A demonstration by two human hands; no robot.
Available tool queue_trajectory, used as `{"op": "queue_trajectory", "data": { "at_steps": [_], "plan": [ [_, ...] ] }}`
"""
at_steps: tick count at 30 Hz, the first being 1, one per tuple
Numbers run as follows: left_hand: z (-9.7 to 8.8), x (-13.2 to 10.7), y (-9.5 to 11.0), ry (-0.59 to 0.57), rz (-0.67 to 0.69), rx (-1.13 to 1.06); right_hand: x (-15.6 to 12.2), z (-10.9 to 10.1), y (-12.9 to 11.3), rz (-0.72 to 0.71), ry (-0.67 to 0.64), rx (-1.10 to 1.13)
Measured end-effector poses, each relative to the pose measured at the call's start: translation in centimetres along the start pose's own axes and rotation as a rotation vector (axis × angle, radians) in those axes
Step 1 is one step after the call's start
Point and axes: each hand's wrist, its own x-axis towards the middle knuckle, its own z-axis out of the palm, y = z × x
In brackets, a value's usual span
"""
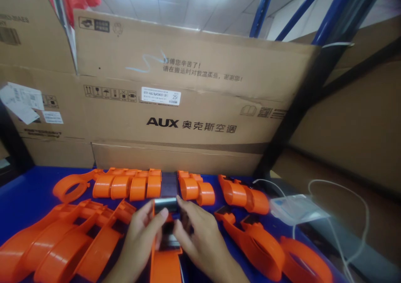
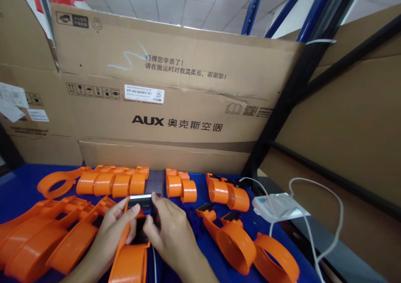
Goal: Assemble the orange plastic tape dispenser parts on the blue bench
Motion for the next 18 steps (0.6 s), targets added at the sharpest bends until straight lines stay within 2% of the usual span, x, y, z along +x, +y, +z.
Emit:
{"op": "queue_trajectory", "data": {
  "at_steps": [5, 12, 18],
  "plan": [
    [-0.3, 0.2, -0.4, -0.011, -0.004, 0.010, 0.2, 0.0, 0.0, -0.033, 0.023, -0.002],
    [-0.3, 0.3, 0.1, -0.027, 0.009, -0.032, -0.1, 0.1, 0.4, -0.008, 0.019, 0.069],
    [0.6, 0.5, 1.7, 0.124, -0.027, -0.222, 0.5, -0.3, 1.2, -0.092, -0.095, 0.048]
  ]
}}
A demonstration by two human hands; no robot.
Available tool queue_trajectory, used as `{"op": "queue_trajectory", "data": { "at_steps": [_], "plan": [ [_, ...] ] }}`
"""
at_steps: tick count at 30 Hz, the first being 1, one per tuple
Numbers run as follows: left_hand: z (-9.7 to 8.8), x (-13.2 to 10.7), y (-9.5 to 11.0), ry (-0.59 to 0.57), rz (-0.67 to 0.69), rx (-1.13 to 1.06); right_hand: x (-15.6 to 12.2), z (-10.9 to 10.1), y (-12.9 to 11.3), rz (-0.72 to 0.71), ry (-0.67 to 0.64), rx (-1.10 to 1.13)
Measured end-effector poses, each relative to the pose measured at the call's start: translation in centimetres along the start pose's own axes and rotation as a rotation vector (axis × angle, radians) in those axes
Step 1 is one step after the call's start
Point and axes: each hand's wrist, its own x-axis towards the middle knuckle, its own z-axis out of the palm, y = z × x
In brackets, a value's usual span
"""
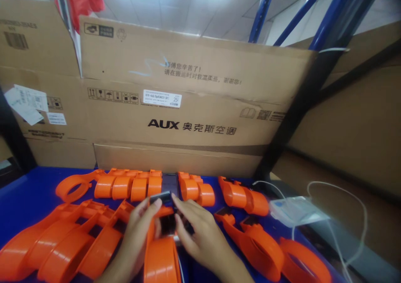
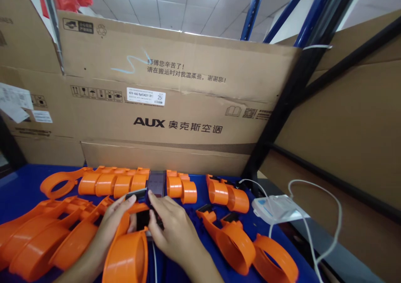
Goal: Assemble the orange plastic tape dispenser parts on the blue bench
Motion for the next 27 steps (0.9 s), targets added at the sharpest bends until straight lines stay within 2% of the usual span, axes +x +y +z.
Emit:
{"op": "queue_trajectory", "data": {
  "at_steps": [3, 12, 17, 22, 27],
  "plan": [
    [0.2, 0.0, 0.2, -0.005, -0.024, -0.025, -0.1, 0.3, 0.2, -0.011, 0.026, -0.052],
    [-0.3, -0.1, -0.8, -0.120, -0.078, -0.007, -0.7, 1.6, 0.1, -0.028, 0.120, -0.260],
    [-0.2, -0.4, -0.7, -0.114, -0.078, 0.002, -0.9, 1.7, -0.2, -0.064, 0.088, -0.326],
    [-0.2, -0.5, -0.5, -0.081, -0.073, 0.010, -0.9, 1.4, -0.4, -0.064, 0.079, -0.295],
    [-0.5, -0.2, -0.4, -0.099, -0.036, 0.044, -0.3, 0.3, -0.1, -0.058, 0.106, -0.154]
  ]
}}
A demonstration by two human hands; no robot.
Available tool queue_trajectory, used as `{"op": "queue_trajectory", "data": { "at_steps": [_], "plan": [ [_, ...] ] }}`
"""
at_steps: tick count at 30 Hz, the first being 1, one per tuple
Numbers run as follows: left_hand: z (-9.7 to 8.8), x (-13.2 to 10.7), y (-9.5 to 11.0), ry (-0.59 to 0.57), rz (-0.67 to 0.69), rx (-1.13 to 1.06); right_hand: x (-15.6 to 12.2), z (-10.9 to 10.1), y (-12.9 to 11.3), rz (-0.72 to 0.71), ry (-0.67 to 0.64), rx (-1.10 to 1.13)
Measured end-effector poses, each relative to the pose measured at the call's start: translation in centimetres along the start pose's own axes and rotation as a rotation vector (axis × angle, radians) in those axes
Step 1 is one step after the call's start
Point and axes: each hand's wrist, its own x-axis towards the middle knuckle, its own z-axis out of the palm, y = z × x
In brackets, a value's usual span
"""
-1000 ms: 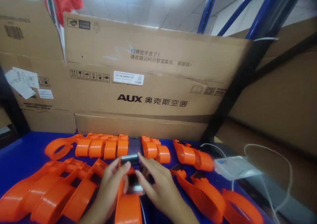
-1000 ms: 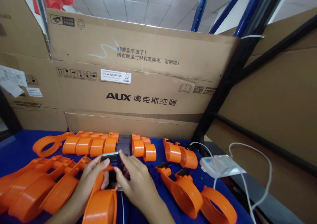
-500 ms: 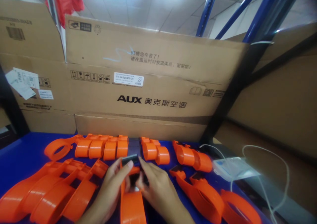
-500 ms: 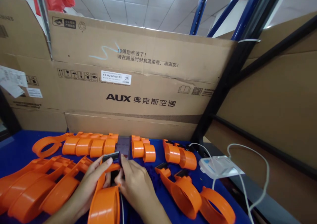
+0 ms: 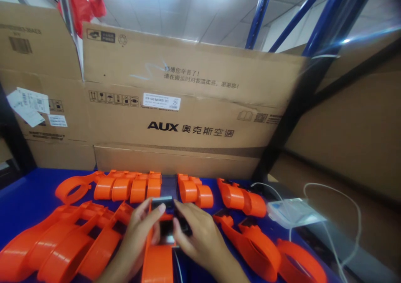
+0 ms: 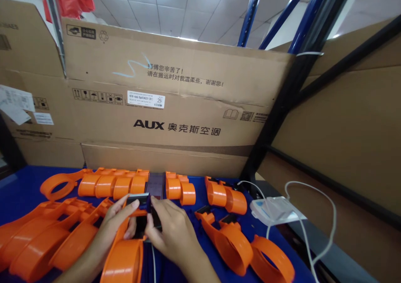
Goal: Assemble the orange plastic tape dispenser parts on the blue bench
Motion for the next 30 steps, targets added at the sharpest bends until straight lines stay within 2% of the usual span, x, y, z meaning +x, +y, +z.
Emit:
{"op": "queue_trajectory", "data": {
  "at_steps": [7, 17, 19, 21, 23, 24, 26, 30],
  "plan": [
    [0.0, -0.2, -0.3, -0.067, 0.079, 0.190, 0.0, -0.6, 0.1, 0.049, 0.032, 0.022],
    [0.0, -0.5, -0.3, -0.027, 0.088, 0.140, 0.6, -1.0, -0.5, 0.077, -0.076, 0.097],
    [0.0, -0.6, 0.0, -0.010, 0.058, 0.071, 0.7, -1.5, -0.1, 0.112, -0.020, 0.158],
    [0.0, -0.7, 0.3, 0.008, 0.040, 0.005, 0.7, -2.1, 0.7, 0.194, 0.102, 0.174],
    [0.1, -0.8, 0.5, 0.017, 0.046, -0.021, 0.9, -2.8, 1.8, 0.304, 0.202, 0.113],
    [0.1, -0.9, 0.6, 0.013, 0.051, -0.020, 0.9, -3.2, 2.4, 0.354, 0.202, 0.074],
    [0.2, -0.9, 0.6, -0.003, 0.051, -0.009, 1.0, -3.7, 3.5, 0.423, 0.101, 0.020],
    [0.4, -0.9, 0.9, 0.001, 0.036, 0.001, 0.7, -4.3, 4.5, 0.478, -0.183, -0.047]
  ]
}}
